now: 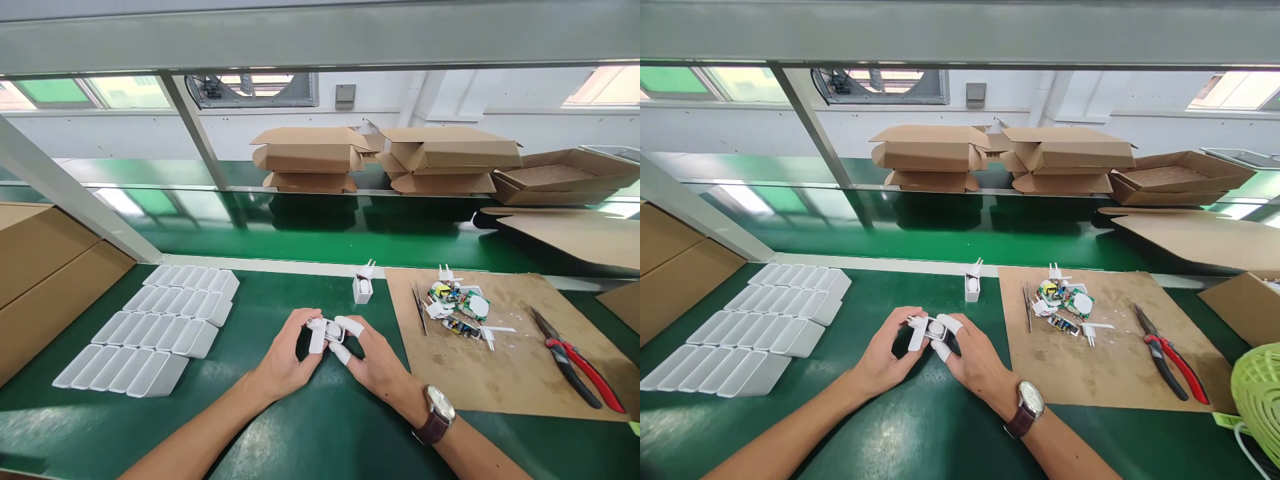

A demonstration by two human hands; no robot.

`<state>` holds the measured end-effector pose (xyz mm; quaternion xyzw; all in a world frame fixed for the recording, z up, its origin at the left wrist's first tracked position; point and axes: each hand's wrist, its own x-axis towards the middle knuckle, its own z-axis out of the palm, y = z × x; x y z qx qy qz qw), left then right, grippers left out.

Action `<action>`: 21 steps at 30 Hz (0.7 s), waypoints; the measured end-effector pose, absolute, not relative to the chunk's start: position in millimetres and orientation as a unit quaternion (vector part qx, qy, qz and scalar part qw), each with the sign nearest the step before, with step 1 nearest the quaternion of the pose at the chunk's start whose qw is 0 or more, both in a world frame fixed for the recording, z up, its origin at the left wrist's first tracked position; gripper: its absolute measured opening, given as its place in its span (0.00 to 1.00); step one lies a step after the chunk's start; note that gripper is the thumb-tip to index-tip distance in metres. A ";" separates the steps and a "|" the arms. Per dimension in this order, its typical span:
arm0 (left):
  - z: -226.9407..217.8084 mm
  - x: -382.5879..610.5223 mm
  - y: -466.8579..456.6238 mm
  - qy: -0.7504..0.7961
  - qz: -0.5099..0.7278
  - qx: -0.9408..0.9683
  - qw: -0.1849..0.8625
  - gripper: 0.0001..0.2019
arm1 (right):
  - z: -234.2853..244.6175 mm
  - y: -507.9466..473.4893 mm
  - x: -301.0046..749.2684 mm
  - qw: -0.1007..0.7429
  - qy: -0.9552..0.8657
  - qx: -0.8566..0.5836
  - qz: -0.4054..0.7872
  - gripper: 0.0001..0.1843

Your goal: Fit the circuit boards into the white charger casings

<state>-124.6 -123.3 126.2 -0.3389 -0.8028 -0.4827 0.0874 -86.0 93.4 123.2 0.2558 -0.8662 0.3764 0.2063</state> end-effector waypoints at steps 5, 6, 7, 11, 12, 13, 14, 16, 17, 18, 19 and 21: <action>122.3 -126.9 -124.7 -0.805 -0.478 -0.341 0.084 0.23 | 123.9 91.1 -87.4 0.195 -0.869 0.282 0.357 0.22; 121.5 -127.4 -124.7 -0.805 -0.480 -0.341 0.083 0.24 | 123.8 90.7 -88.2 0.195 -0.866 0.284 0.363 0.22; 120.9 -127.9 -124.6 -0.804 -0.482 -0.340 0.082 0.25 | 123.5 90.3 -88.9 0.196 -0.861 0.283 0.375 0.21; 120.6 -127.3 -123.3 -0.796 -0.486 -0.348 0.098 0.43 | 121.3 87.3 -91.3 0.164 -0.808 0.219 0.522 0.15; 121.2 -126.2 -122.7 -0.795 -0.479 -0.357 0.104 0.48 | 121.1 86.3 -91.4 0.131 -0.781 0.187 0.582 0.14; 121.9 -124.8 -121.9 -0.793 -0.472 -0.367 0.112 0.50 | 121.4 85.4 -91.1 0.087 -0.748 0.154 0.640 0.15; 122.8 -123.3 -121.0 -0.791 -0.467 -0.377 0.119 0.49 | 122.0 84.6 -90.5 0.036 -0.712 0.123 0.690 0.17; 124.4 -120.7 -118.6 -0.780 -0.468 -0.391 0.137 0.43 | 124.0 83.6 -88.9 -0.060 -0.654 0.083 0.749 0.21; 124.8 -119.8 -117.3 -0.772 -0.472 -0.398 0.150 0.41 | 125.2 83.5 -88.1 -0.093 -0.637 0.071 0.762 0.22; 125.0 -119.4 -116.0 -0.763 -0.476 -0.405 0.165 0.40 | 126.3 83.6 -87.5 -0.109 -0.626 0.060 0.770 0.23; 124.8 -119.4 -114.9 -0.756 -0.478 -0.410 0.179 0.40 | 127.2 83.8 -87.2 -0.117 -0.620 0.053 0.774 0.24; 123.6 -120.1 -113.3 -0.748 -0.479 -0.413 0.201 0.42 | 128.2 84.3 -87.1 -0.123 -0.617 0.047 0.776 0.24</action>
